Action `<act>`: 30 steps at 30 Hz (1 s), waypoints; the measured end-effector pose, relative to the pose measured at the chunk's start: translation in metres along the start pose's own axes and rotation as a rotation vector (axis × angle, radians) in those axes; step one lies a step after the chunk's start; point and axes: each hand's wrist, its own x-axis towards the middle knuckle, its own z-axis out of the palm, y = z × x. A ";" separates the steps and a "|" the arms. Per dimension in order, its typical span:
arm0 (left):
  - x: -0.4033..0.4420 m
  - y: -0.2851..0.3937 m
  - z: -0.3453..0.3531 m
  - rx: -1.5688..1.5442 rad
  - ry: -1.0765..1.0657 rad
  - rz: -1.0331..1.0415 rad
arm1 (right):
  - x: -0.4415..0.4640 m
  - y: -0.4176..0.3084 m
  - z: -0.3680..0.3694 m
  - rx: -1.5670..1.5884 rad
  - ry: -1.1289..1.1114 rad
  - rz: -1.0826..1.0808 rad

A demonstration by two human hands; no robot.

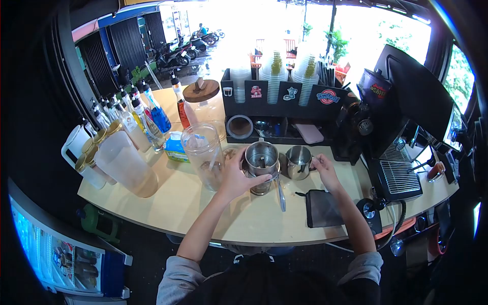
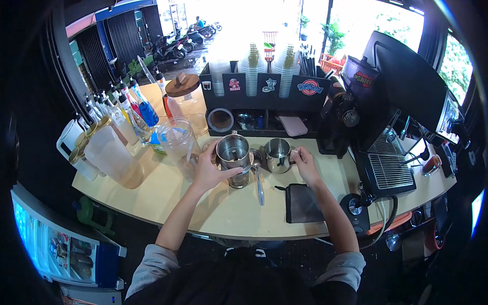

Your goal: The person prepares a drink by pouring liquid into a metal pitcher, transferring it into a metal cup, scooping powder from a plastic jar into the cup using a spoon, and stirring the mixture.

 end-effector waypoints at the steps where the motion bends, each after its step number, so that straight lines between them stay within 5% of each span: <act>1: 0.000 -0.001 0.001 -0.020 -0.001 -0.005 | 0.002 -0.008 0.001 0.000 -0.003 -0.001; 19: -0.001 -0.015 0.004 -0.082 0.020 0.016 | 0.033 -0.187 0.035 -0.013 -0.230 -0.308; 30: 0.000 -0.016 0.004 -0.082 0.023 0.038 | 0.039 -0.221 0.057 -0.539 -0.283 -0.438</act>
